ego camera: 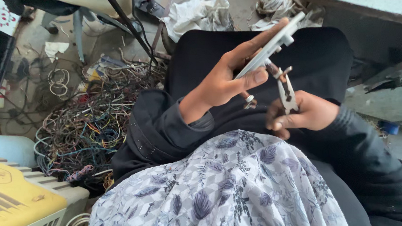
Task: The person uses pliers to adjust copper terminals on a circular metal electrical component and then uses a hammer to tap the terminals into place. The work is performed while seated on the floor in a cluttered workshop.
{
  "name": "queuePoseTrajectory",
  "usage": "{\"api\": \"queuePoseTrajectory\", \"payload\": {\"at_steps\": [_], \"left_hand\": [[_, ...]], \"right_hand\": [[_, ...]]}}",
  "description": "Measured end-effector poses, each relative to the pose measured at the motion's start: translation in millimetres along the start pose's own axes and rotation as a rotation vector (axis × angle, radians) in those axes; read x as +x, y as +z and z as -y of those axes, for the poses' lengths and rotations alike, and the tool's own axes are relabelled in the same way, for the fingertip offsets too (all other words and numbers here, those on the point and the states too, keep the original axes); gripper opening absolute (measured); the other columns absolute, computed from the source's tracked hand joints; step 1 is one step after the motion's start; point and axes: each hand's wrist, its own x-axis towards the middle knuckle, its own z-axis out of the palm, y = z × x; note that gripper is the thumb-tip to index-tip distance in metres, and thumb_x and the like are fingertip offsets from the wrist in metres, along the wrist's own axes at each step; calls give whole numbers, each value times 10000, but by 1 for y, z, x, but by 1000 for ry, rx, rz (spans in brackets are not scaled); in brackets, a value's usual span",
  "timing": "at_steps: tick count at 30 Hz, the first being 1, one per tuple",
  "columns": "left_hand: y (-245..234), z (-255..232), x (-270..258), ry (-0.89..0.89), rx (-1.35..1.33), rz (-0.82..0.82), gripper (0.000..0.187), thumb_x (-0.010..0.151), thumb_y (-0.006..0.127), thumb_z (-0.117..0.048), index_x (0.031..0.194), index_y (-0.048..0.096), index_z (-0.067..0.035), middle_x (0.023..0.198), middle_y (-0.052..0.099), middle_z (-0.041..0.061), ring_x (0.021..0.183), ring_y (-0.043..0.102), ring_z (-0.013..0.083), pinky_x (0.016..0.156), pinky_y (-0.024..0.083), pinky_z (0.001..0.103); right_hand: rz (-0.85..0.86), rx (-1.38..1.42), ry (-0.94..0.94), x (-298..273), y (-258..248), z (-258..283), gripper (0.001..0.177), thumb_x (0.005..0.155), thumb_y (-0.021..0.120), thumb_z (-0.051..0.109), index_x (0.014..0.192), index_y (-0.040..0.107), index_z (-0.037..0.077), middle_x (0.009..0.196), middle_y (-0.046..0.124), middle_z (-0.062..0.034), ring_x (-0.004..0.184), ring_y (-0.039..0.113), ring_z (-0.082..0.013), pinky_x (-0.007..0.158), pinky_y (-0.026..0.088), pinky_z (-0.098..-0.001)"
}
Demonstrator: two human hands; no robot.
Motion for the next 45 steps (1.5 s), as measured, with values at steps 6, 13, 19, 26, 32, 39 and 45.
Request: {"api": "queuePoseTrajectory", "payload": {"at_steps": [6, 13, 19, 26, 32, 39, 45], "left_hand": [[-1, 16, 1, 54, 61, -174, 704, 1107, 661, -390, 1626, 304, -74, 1270, 629, 43, 1113, 638, 90, 961, 521, 231], [-14, 32, 6, -96, -707, -412, 467, 1084, 613, -396, 1355, 534, -23, 907, 550, 36, 745, 502, 95, 733, 460, 258], [-22, 17, 7, -31, -927, -356, 486, 1087, 565, -465, 1250, 565, -8, 868, 557, 44, 745, 569, 133, 738, 488, 291], [-31, 17, 6, 9, -801, -452, 515, 1100, 592, -479, 1278, 557, 2, 894, 538, 23, 748, 530, 106, 767, 480, 304], [-32, 22, 2, 42, -496, -598, 544, 1050, 650, -433, 1390, 512, -31, 935, 523, 14, 756, 467, 88, 841, 492, 266], [-26, 25, 0, 141, -83, -522, 778, 1057, 679, -459, 1635, 312, -90, 926, 576, 29, 762, 506, 56, 682, 455, 215], [-17, 16, -1, 100, 61, -472, 824, 1024, 681, -460, 1672, 326, -97, 1046, 629, 38, 758, 510, 23, 732, 453, 213]], "right_hand": [[-274, 2, 61, -3, -3, 3, 169, 883, 696, 108, 956, 628, -28, 728, 733, -97, 671, 768, -195, 616, 592, -325], [-373, 246, 23, 1, -8, -25, 187, 984, 612, 137, 1113, 597, 2, 898, 634, -96, 813, 668, -174, 745, 574, -338], [-394, 128, 164, 23, 9, -52, 240, 944, 648, 181, 1122, 657, 21, 930, 670, -44, 818, 624, -131, 745, 534, -307], [-372, -31, 330, 5, -10, -69, 370, 938, 667, 240, 1212, 725, -1, 796, 661, -53, 703, 565, -157, 659, 495, -323], [-450, 153, 146, -8, -17, -65, 375, 1016, 543, 154, 1279, 663, -84, 1072, 720, -175, 922, 657, -198, 879, 537, -351], [-300, 384, -27, -30, -14, -31, 454, 1010, 405, 136, 1364, 511, -128, 1383, 631, -258, 1279, 629, -365, 972, 508, -534], [-278, 370, 13, -25, 10, -24, 489, 1011, 450, 103, 1452, 498, -102, 1267, 690, -335, 1243, 666, -424, 1010, 545, -544]]}}
